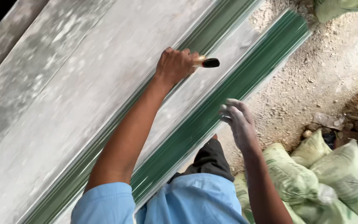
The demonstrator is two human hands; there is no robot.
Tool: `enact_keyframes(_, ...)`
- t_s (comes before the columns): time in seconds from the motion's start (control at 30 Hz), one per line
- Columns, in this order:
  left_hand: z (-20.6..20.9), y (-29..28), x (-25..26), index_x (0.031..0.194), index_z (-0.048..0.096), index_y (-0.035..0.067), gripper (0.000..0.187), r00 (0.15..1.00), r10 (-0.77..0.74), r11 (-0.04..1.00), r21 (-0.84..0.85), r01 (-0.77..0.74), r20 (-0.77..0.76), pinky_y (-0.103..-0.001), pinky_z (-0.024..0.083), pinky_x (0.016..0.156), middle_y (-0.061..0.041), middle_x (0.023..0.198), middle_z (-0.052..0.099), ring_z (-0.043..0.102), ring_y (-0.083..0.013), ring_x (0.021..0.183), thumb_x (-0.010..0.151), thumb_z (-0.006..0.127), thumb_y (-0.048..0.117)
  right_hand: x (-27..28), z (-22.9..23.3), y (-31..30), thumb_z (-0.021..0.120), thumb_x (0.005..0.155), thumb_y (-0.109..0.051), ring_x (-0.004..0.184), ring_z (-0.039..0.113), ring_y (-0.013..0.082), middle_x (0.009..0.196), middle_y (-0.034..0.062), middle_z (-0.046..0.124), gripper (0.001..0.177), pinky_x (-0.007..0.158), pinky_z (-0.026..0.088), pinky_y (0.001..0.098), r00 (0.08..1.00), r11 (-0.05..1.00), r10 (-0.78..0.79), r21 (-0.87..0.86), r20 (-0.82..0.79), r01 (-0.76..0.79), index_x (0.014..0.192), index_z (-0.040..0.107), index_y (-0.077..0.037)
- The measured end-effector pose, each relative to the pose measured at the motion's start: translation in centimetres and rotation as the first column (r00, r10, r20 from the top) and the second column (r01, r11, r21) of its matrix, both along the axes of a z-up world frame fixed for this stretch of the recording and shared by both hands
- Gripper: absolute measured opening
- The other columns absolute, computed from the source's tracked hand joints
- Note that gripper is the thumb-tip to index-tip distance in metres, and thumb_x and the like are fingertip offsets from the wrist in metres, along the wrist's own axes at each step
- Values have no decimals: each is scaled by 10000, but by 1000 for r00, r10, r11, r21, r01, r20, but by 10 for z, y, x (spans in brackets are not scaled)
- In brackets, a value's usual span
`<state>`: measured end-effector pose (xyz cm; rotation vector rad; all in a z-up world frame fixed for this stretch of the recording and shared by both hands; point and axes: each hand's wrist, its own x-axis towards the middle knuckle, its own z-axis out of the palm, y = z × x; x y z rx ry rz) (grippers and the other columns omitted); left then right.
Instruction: The person prepares a liquid mixture in a bucket by hand and then applies it to green molding strips using a brush.
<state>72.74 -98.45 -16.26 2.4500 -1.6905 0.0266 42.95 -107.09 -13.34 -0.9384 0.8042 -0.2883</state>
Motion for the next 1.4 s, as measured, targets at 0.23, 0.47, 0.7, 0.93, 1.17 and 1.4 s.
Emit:
enact_keyframes(0.23, 3, -176, 45, 1015, 670, 265, 259, 998, -42, 999, 26, 43, -40, -458, 562, 673, 12, 742, 642, 737, -281, 646, 823, 788, 391, 102, -11, -148, 559, 1024, -235, 1008, 726, 256, 1223, 169, 686, 408, 803, 583, 359, 962, 968, 229, -66, -146, -240, 1388, 549, -50)
enact_keyframes(0.47, -8, -278, 70, 1051, 621, 244, 349, 992, -106, 994, -1, 106, -62, -410, 585, 721, 34, 827, 622, 750, -252, 730, 826, 835, 403, 176, -1, -177, 553, 1006, -337, 1394, 450, 497, 1458, 349, 417, 654, 1144, 453, 504, 798, 809, 423, -219, -430, -546, 1581, 336, -115)
enact_keyframes(0.7, 13, -341, 90, 1175, 684, 114, 490, 979, -173, 951, -242, 195, 111, -314, 591, 520, -49, 744, 783, 656, -128, 438, 1030, 631, 579, 186, -39, -137, 176, 911, -755, 1573, 46, 403, 1674, 294, 67, 1065, 1246, -65, 576, 756, 613, 489, -445, -435, -652, 1589, 7, 50)
enact_keyframes(0.93, 10, -291, 83, 1482, 405, 155, 449, 884, 234, 853, -350, -387, -405, -360, 501, 445, -195, 1110, 684, 678, -266, 668, 1058, 537, 223, 179, -59, -138, 418, 985, -381, 1573, -75, 417, 1681, 297, -73, 825, 1225, -51, 602, 759, 572, 436, -502, -484, -649, 1602, 59, 31)
enact_keyframes(1.17, 15, -142, 35, 1312, 612, 240, 394, 925, 346, 896, -237, -376, -156, -547, 582, 555, 13, 1095, 662, 671, -283, 920, 919, 584, 229, 180, -39, -135, 575, 959, -298, 1497, 248, 530, 1600, 353, 272, 768, 1251, 93, 607, 857, 614, 273, -607, -437, -505, 1593, 261, 0)
enact_keyframes(1.4, 5, 28, -19, 1382, 582, 325, 470, 840, 497, 799, -261, -541, -219, -506, 573, 675, -5, 984, 669, 726, -297, 680, 912, 609, 315, 130, -36, -56, 633, 924, -228, 1448, 315, 551, 1540, 380, 347, 704, 1227, 195, 603, 890, 504, 249, -734, -382, -456, 1543, 375, -13)
